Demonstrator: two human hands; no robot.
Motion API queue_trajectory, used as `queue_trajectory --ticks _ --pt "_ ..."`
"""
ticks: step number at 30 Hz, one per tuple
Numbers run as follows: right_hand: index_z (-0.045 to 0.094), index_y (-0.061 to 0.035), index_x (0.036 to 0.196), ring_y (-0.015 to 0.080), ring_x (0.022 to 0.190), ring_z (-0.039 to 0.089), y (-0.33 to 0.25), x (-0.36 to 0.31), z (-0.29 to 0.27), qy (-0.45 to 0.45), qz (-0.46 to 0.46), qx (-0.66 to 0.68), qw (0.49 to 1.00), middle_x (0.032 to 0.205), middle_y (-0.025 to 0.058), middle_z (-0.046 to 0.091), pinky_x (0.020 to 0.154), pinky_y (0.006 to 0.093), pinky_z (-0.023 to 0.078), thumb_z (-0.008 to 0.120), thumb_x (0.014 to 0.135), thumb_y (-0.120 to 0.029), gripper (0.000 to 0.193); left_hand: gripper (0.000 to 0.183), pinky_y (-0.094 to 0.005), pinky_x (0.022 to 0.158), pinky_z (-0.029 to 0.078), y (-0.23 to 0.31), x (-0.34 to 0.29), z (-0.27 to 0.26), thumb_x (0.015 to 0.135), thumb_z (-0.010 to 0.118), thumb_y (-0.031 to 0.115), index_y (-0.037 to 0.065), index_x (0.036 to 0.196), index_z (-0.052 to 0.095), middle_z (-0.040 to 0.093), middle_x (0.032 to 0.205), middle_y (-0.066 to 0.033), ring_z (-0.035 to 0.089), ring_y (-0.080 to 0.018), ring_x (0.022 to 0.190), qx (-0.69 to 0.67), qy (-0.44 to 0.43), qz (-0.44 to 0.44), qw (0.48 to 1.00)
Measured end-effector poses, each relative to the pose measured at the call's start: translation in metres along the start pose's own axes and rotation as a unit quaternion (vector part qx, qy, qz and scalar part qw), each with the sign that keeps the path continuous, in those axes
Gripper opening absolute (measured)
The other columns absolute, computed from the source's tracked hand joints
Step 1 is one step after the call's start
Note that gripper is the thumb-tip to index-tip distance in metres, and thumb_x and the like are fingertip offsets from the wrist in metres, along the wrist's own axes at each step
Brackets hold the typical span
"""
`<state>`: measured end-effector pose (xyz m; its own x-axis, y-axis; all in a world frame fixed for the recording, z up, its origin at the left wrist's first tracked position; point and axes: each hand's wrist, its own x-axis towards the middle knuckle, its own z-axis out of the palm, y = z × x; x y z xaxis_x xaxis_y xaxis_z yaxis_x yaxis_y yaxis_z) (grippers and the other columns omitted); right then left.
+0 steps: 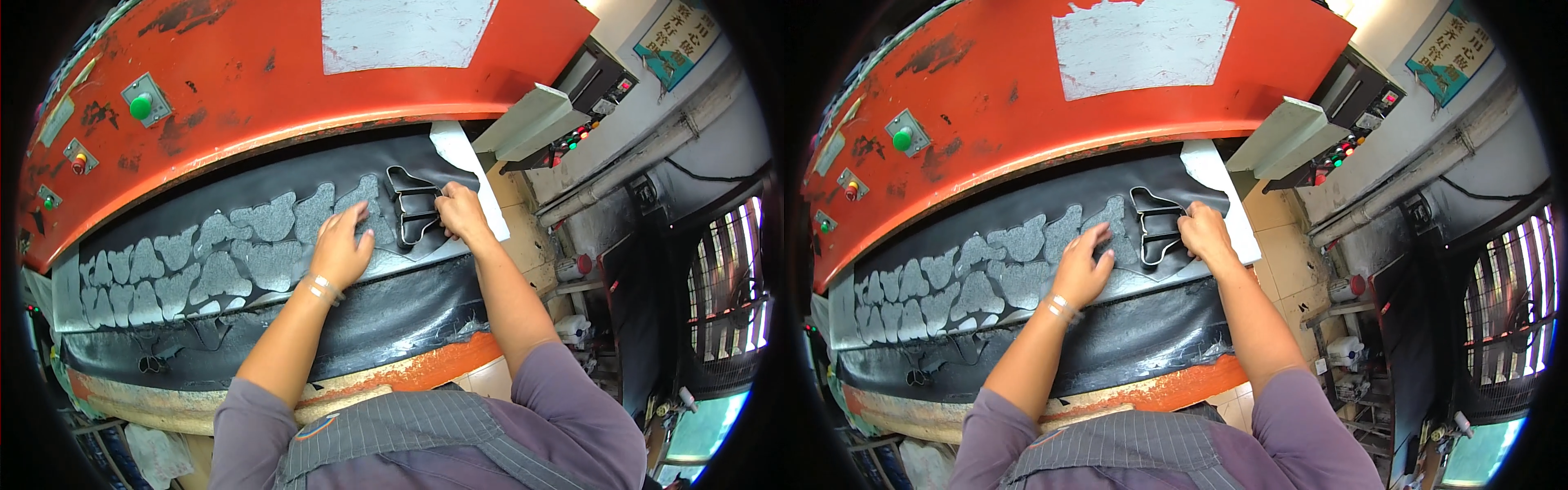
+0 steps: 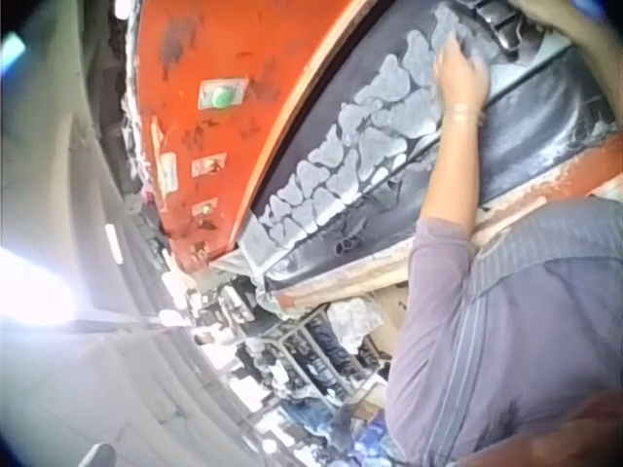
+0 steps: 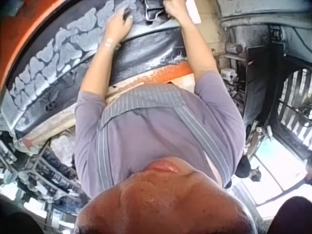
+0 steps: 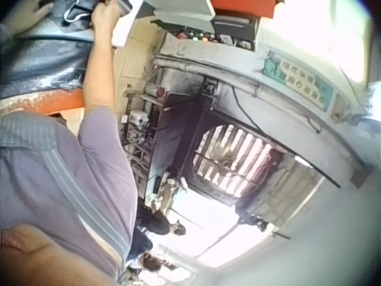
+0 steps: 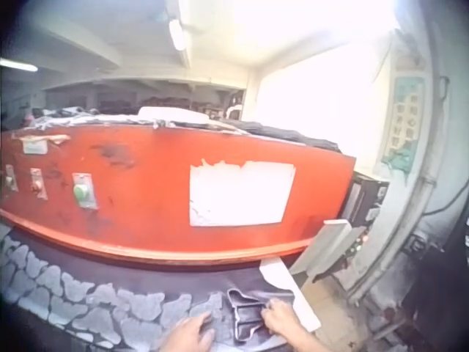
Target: Operating a hydraulic cutting machine to stamp out shoe components from synthetic leather sheets.
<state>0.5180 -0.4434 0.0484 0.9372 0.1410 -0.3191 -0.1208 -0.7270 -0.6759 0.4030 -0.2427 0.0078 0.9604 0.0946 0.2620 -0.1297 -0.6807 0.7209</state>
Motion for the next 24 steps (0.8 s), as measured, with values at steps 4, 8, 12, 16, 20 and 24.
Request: queue_trajectory --ticks 4,8,12,16,20,24 --pt "0.057 0.0034 0.1 0.0329 0.069 0.066 0.018 0.002 0.008 0.061 -0.056 -0.058 0.995 0.076 0.022 0.065 0.066 0.0446 0.051 0.056 0.085 -0.023 0.03 0.051 -0.0414 0.1 0.04 -0.007 0.031 0.022 0.082 0.055 0.006 0.002 0.131 0.042 0.063 0.118 -0.0164 0.055 -0.0358 0.114 -0.017 -0.013 -0.011 1.0" --pt "0.042 -0.0053 0.136 0.0415 0.121 0.047 0.038 -0.028 0.015 0.083 -0.228 -0.079 0.967 0.126 0.0299 0.05 0.099 0.0468 0.038 0.073 0.073 -0.05 0.083 0.052 -0.0431 0.102 0.038 -0.019 0.043 0.027 0.079 0.051 0.001 0.001 0.131 0.04 0.063 0.118 -0.0174 0.055 -0.0352 0.114 -0.03 0.011 -0.014 0.999" --pt "0.039 -0.011 0.138 0.0454 0.138 0.023 0.053 -0.046 0.042 0.08 -0.288 -0.194 0.934 0.141 0.0356 0.03 0.111 0.0539 0.018 0.08 0.059 -0.059 0.101 0.053 -0.0425 0.106 0.033 -0.025 0.049 0.03 0.08 0.048 0.002 0.001 0.132 0.038 0.059 0.126 -0.0153 0.05 -0.0345 0.121 0.006 -0.005 -0.004 1.0" --pt "0.05 -0.0092 0.124 0.0467 0.133 0.032 0.06 -0.038 0.045 0.134 -0.319 -0.153 0.926 0.134 0.0356 0.04 0.109 0.0541 0.022 0.083 0.059 -0.048 0.083 0.054 -0.0432 0.111 0.026 -0.021 0.048 0.035 0.081 0.048 0.004 0.0 0.133 0.036 0.057 0.131 -0.0109 0.045 -0.0303 0.127 0.022 -0.032 -0.01 0.999" --pt "0.054 -0.0079 0.119 0.0471 0.126 0.04 0.059 -0.035 0.048 0.165 -0.369 -0.149 0.902 0.127 0.0345 0.047 0.107 0.0533 0.027 0.083 0.058 -0.042 0.076 0.054 -0.043 0.112 0.025 -0.027 0.05 0.036 0.081 0.048 0.005 -0.001 0.133 0.036 0.056 0.132 -0.0102 0.044 -0.0286 0.129 0.062 -0.031 0.008 0.998" --pt "0.054 -0.0074 0.119 0.0464 0.124 0.042 0.059 -0.035 0.049 0.176 -0.385 -0.168 0.89 0.124 0.033 0.049 0.105 0.0532 0.029 0.083 0.057 -0.042 0.077 0.059 -0.0431 0.114 0.022 -0.028 0.05 0.032 0.081 0.048 0.007 -0.001 0.138 0.035 0.048 0.14 -0.0129 0.038 -0.0265 0.134 0.084 -0.069 0.02 0.994"
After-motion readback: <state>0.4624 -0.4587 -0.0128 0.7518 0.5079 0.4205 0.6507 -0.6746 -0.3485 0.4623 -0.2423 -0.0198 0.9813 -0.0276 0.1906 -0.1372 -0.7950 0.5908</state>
